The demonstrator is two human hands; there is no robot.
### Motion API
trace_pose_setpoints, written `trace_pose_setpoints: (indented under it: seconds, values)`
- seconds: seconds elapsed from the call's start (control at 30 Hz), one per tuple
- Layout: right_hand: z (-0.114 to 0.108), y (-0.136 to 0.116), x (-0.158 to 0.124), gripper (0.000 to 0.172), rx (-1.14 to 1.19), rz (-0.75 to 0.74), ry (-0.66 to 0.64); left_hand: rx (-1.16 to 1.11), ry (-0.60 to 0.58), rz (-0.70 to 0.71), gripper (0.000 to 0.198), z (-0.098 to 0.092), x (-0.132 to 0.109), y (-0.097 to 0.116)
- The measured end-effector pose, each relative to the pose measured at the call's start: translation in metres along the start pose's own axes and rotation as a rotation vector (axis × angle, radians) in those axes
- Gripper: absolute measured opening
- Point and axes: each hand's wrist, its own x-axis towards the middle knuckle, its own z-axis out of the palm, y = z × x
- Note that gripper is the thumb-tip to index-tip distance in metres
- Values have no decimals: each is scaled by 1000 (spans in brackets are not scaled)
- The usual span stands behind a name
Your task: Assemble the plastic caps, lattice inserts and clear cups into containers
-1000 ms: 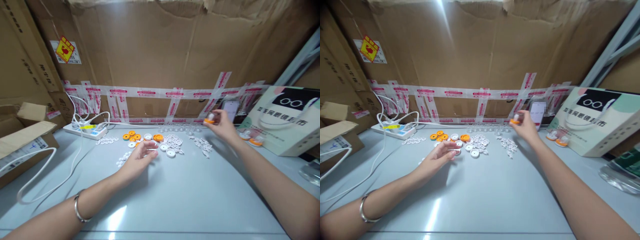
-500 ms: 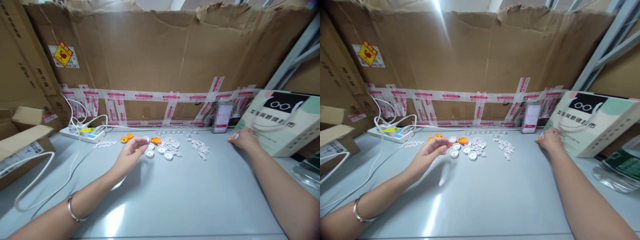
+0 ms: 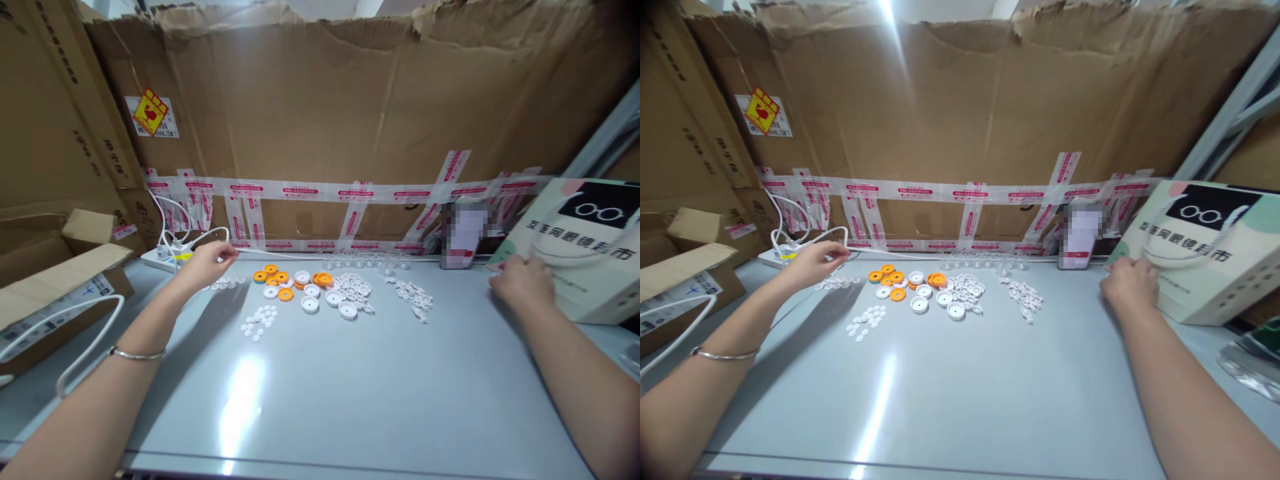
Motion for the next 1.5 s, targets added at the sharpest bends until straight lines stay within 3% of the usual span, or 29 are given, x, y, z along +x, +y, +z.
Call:
trace_pose_setpoints:
  seconds: [0.1,0.23,0.5,0.6,0.73,0.83,0.93,1.1,1.3,1.5]
  values:
    - [-6,-13,-1,21,-97,27,29,73,-92,17,7,1,0,-10]
    - [-10,-33,1,38,-133,-81,55,162,-203,27,4,5,-1,-14]
    - [9,-47,11,27,-70,-232,152,241,-266,53,10,13,2,-23]
    - [10,-50,13,27,-19,-298,194,234,-181,91,12,13,0,-8]
    - [6,-63,11,25,57,-408,224,147,-98,211,18,21,-20,42]
    - [5,-75,6,22,112,-494,210,-65,-232,413,14,38,-46,83]
    - [5,-86,-1,20,152,-568,180,-131,-394,553,11,55,-68,110]
    - [4,-98,-11,20,195,-633,148,-75,-508,538,10,77,-79,113]
    - [-2,-107,-15,18,239,-685,119,-22,-467,510,11,88,-77,105]
    - [-1,-111,-17,16,282,-710,105,-44,-456,469,14,89,-76,103]
